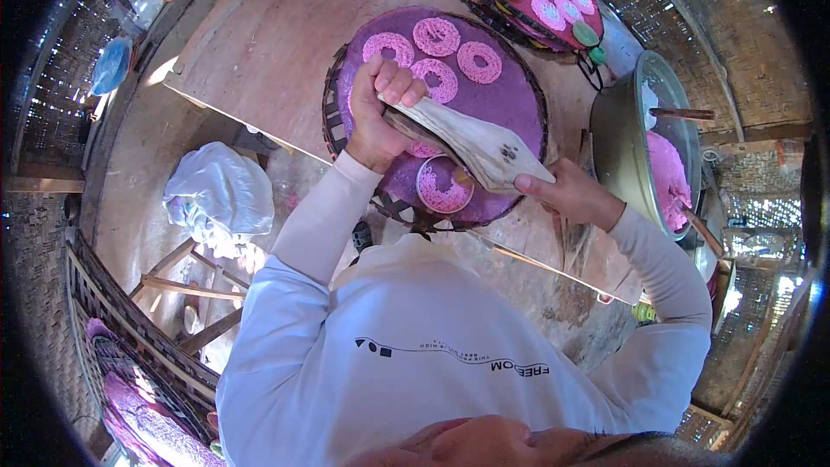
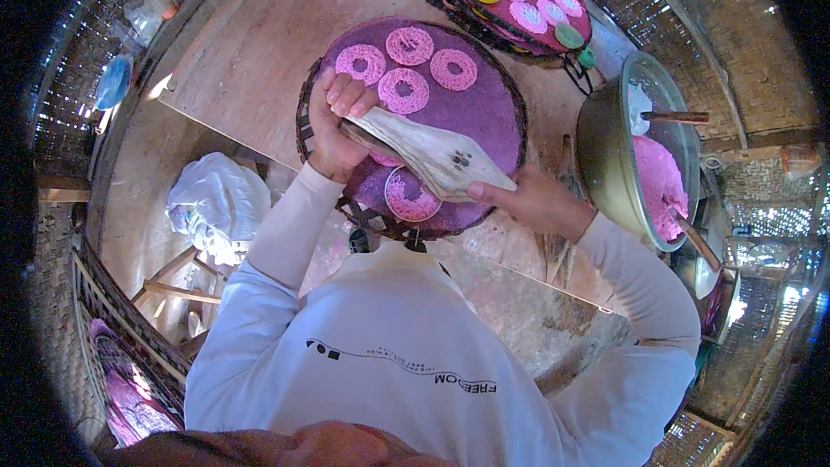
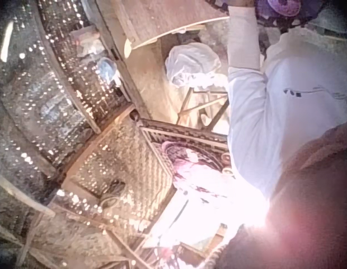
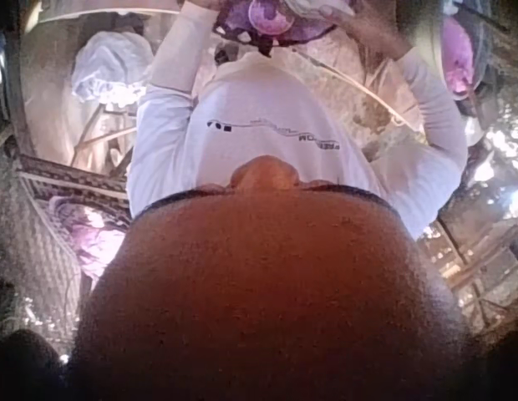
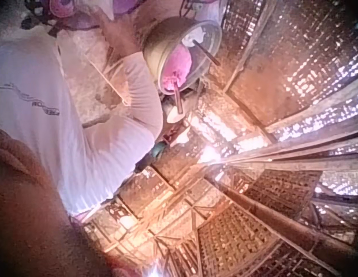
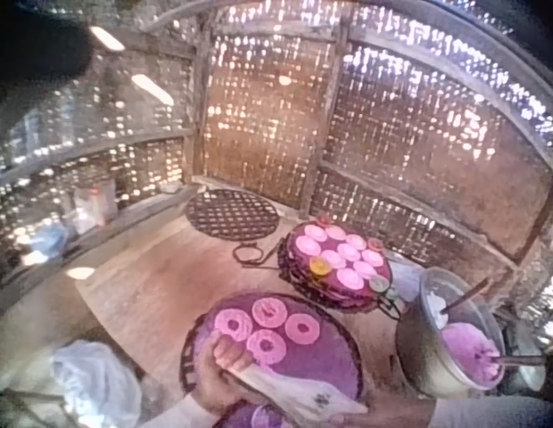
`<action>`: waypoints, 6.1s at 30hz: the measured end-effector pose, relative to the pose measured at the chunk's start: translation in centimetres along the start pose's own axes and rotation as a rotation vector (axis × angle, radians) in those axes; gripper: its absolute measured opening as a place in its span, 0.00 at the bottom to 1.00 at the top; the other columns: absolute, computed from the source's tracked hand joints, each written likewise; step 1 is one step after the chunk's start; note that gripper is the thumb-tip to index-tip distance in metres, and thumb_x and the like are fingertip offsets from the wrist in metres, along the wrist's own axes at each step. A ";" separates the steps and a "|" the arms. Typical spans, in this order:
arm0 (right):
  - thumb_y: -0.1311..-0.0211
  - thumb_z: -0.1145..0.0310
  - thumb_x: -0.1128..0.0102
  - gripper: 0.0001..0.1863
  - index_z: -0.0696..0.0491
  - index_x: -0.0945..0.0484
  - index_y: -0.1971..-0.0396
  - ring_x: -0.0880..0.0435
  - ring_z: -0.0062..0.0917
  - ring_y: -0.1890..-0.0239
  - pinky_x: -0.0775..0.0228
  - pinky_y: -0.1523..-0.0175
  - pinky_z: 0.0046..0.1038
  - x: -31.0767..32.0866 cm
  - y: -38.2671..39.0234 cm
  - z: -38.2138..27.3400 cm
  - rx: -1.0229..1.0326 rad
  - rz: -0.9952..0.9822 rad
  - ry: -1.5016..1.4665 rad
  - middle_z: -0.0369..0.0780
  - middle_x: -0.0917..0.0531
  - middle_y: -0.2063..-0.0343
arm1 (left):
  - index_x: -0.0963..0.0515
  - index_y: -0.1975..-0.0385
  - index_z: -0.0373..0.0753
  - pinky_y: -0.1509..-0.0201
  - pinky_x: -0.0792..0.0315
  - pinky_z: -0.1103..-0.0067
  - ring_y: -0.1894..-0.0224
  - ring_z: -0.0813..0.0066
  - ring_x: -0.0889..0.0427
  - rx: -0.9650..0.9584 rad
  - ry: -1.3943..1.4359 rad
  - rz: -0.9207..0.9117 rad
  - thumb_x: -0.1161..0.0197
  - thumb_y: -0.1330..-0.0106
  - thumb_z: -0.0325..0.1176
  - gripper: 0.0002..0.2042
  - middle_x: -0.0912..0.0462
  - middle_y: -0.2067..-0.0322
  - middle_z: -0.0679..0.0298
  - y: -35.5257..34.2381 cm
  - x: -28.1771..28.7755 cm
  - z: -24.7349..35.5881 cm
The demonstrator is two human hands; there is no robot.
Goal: The person scoops pink batter from a metal bowl and fills a cylindrical mold. They use a wooden press to flatten the batter into a ring shape on a purple tray. The process is repeated multiple times to create a batch of pink ring-shaped cakes.
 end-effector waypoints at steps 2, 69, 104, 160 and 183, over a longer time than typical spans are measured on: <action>0.52 0.32 0.49 0.40 0.63 0.21 0.75 0.21 0.32 0.79 0.31 0.69 0.34 0.0 0.1 -1.8 0.087 0.106 0.022 0.44 0.23 0.86 | 0.41 0.89 0.48 0.74 0.40 0.80 0.82 0.77 0.38 -0.019 -0.080 0.004 0.54 0.34 0.41 0.18 0.40 0.90 0.73 0.1 -0.5 0.8; 0.42 0.66 0.46 0.12 0.58 0.21 0.65 0.20 0.23 0.77 0.30 0.70 0.25 5.4 5.6 -9.7 1.045 0.978 -0.087 0.43 0.19 0.78 | 0.29 0.49 0.37 0.45 0.35 0.74 0.51 0.64 0.25 -0.106 -1.795 -0.353 0.41 0.44 0.29 0.20 0.23 0.54 0.57 2.9 -13.0 -3.1; 0.36 0.67 0.60 0.10 0.51 0.33 0.58 0.34 0.18 0.84 0.36 0.75 0.24 10.1 18.4 7.3 1.555 1.637 -1.555 0.31 0.30 0.82 | 0.28 0.67 0.35 0.61 0.27 0.77 0.63 0.72 0.25 0.489 -1.087 -0.480 0.44 0.40 0.32 0.07 0.25 0.66 0.59 5.0 -7.7 -14.5; 0.57 0.65 0.43 0.07 0.48 0.18 0.78 0.18 0.31 0.73 0.34 0.62 0.33 18.0 4.8 28.4 0.173 0.277 1.077 0.39 0.18 0.79 | 0.33 0.62 0.38 0.61 0.29 0.81 0.68 0.75 0.25 -0.663 -1.852 0.033 0.36 0.49 0.27 0.16 0.28 0.68 0.63 -4.9 -12.8 -14.8; 0.44 0.63 0.48 0.13 0.45 0.22 0.58 0.20 0.37 0.74 0.29 0.69 0.37 15.5 22.2 22.2 0.148 0.893 0.442 0.42 0.19 0.74 | 0.29 0.66 0.38 0.65 0.34 0.73 0.70 0.68 0.28 -0.468 -1.946 -0.345 0.34 0.50 0.39 0.16 0.29 0.70 0.59 -9.2 -10.4 -17.4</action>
Point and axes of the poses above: each hand's wrist, its own y-axis away from the middle knuckle, its own x-axis out of the back of the hand, z = x × y, the point moved 5 cm from there along -y, towards the middle knuckle
